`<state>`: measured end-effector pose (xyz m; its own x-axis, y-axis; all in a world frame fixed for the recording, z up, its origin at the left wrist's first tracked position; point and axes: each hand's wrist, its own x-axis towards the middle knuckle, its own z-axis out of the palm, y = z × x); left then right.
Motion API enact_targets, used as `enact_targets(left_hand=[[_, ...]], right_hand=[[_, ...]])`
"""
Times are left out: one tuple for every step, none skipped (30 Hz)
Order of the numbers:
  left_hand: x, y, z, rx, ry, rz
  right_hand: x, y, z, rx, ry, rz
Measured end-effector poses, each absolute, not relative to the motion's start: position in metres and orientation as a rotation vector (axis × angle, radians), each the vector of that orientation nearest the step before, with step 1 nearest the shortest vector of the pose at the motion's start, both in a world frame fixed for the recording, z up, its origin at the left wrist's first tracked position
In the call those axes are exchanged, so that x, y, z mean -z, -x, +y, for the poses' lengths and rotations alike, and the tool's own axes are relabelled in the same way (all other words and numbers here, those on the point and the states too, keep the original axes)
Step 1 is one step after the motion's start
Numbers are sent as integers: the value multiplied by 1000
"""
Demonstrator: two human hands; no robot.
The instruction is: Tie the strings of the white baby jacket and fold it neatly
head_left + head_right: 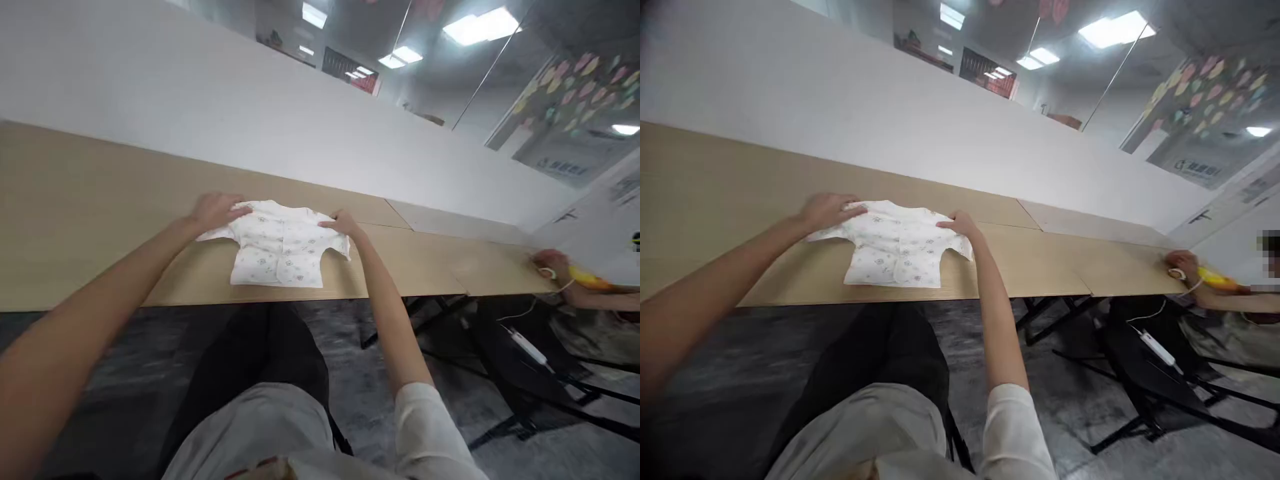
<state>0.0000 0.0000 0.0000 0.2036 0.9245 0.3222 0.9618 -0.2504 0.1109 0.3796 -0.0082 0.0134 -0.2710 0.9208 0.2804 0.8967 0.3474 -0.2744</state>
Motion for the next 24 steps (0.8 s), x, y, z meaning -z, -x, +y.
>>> enact_targets(left_hand=[[4, -3, 1, 517, 2349, -1858], [8, -5, 1, 532, 2349, -1868], [12, -7, 3, 540, 2345, -1881], [17, -8, 4, 540, 2338, -1894], [22, -8, 5, 535, 2326, -1913], [28, -7, 7, 520, 2311, -1930], [35, -5, 9, 489, 2298, -1941], [41, -2, 11, 444, 2293, -1946], [47, 3, 12, 392, 2294, -1947], [53, 8, 13, 344, 2293, -1952], [58, 13, 14, 310, 2287, -1965], [62, 19, 14, 295, 2276, -1987], [65, 25, 14, 294, 2259, -2021], [67, 30, 13, 297, 2240, -2061], [69, 36, 13, 293, 2219, -2107], [70, 40, 12, 275, 2197, -2158], [71, 45, 11, 241, 2178, -2213], [72, 48, 10, 199, 2163, -2266], [72, 51, 9, 159, 2149, -2314], [72, 53, 8, 126, 2135, -2350], [72, 54, 8, 103, 2123, -2374], [73, 55, 8, 93, 2114, -2389], [73, 56, 8, 92, 2106, -2398], [73, 57, 9, 101, 2097, -2404]], right_hand=[[-9, -374, -7, -21, 1664, -2172], [-4, -368, -5, 32, 1724, -2123], [1, -363, -3, 73, 1779, -2084], [7, -358, 0, 104, 1829, -2056], [12, -354, 2, 127, 1882, -2039], [18, -350, 5, 135, 1925, -2035], [23, -348, 8, 129, 1958, -2041], [28, -346, 10, 112, 1988, -2049], [32, -346, 12, 86, 2018, -2053], [36, -347, 13, 56, 2048, -2051], [39, -349, 13, 23, 2082, -2045], [41, -352, 13, -4, 2117, -2036], [44, -356, 11, -23, 2154, -2029], [45, -361, 10, -38, 2192, -2022], [47, -366, 8, -48, 2225, -2015], [49, -371, 6, -57, 2259, -2004], [50, -377, 4, -58, 2288, -1990], [52, -382, 3, -57, 2314, -1973], [54, -387, 2, -52, 2338, -1954], [57, -391, 0, -42, 2359, -1937], [59, -395, -1, -32, 2376, -1924], [62, -399, -2, -26, 2391, -1915], [65, -402, -3, -27, 2400, -1907], [67, -405, -4, -34, 2399, -1901]])
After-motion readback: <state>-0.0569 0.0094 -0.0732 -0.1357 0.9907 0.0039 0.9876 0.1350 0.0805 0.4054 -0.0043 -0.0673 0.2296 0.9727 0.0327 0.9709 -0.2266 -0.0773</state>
